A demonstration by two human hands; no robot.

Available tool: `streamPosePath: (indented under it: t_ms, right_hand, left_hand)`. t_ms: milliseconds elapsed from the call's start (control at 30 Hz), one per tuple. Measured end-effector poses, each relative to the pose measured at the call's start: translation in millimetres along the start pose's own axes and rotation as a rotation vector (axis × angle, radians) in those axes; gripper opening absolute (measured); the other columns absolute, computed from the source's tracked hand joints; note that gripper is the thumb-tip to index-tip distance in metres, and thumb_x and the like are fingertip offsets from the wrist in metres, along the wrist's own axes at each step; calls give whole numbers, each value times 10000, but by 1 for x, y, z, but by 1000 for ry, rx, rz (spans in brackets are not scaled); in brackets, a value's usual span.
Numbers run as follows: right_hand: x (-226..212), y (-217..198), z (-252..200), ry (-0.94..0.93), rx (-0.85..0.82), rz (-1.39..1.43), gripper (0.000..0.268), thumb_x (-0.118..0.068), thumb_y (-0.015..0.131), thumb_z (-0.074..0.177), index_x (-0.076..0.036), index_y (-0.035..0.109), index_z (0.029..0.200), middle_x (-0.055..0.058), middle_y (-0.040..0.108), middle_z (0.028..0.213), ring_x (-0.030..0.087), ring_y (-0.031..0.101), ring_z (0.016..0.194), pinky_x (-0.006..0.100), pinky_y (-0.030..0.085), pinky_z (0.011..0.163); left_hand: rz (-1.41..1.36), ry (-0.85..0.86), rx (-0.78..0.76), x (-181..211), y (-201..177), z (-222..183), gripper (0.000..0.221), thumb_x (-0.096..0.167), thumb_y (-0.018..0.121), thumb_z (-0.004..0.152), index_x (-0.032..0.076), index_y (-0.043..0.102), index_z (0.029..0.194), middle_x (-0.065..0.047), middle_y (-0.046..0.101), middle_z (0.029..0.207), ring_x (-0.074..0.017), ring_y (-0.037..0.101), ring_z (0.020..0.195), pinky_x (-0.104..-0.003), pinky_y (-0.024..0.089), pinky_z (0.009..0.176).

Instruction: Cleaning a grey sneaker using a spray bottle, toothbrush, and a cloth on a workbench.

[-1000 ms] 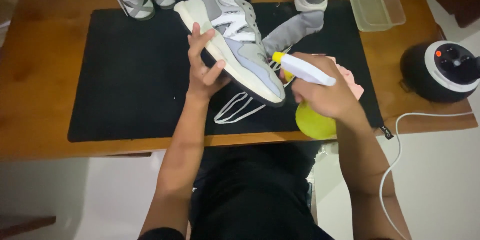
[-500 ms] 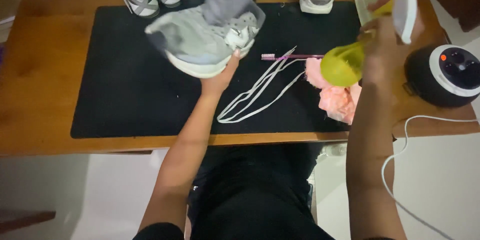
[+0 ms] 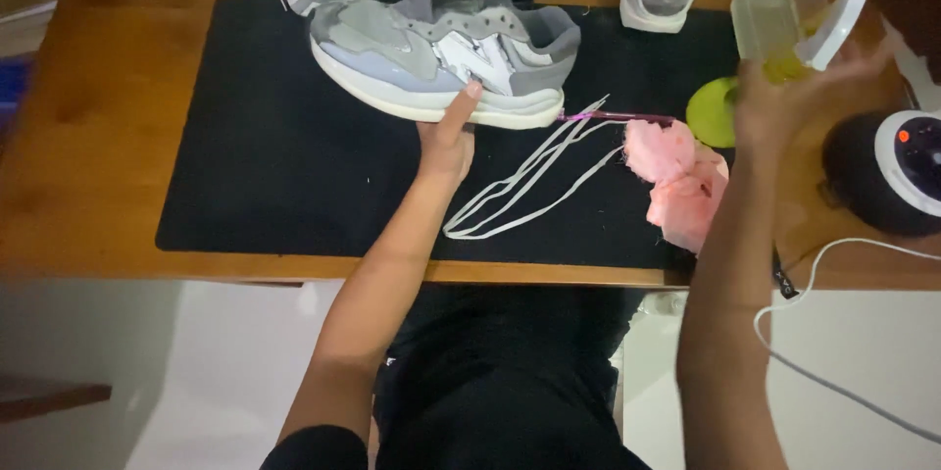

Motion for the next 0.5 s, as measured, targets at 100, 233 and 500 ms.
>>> streamPosePath:
  t_ms: [100,233,500]
  right_hand:
    - [-5,-8,-43,-90,161,-211,1356,121,1015,959,-273,-99,1623,124,91,1689,327,246,1658,474,281,1437]
    - [-184,34,-51,-83,-439,53,455,97,638,832,-13,545,1264,194,453,1262,309,528,1076,421,470,916]
    - [-88,123,-108,-172,-1034,-624,341,-119,772,796,-239,730,1112,149,667,1125,355,634,1046,463,443,857]
  left_hand:
    - [-137,-50,17,-7,-4,3,801,36,809,894,152,386,1564,-79,550,1485,-272,513,1393,-454,424,1184]
    - [-216,-126,78,-8,-9,5,772,60,795,882,172,419,1547,-70,587,1432,-283,555,1327,-473,487,1105]
    - [-276,-241,-30,-15,-19,18,679,159,742,1039,144,291,1545,-56,369,1433,-226,396,1373,-479,300,1235]
Point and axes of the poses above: each hand's wrist, its own z-axis towards the middle knuckle, its own y-axis out of the palm, x = y × z, the point moved 7 cm from there along z, towards the middle knuckle
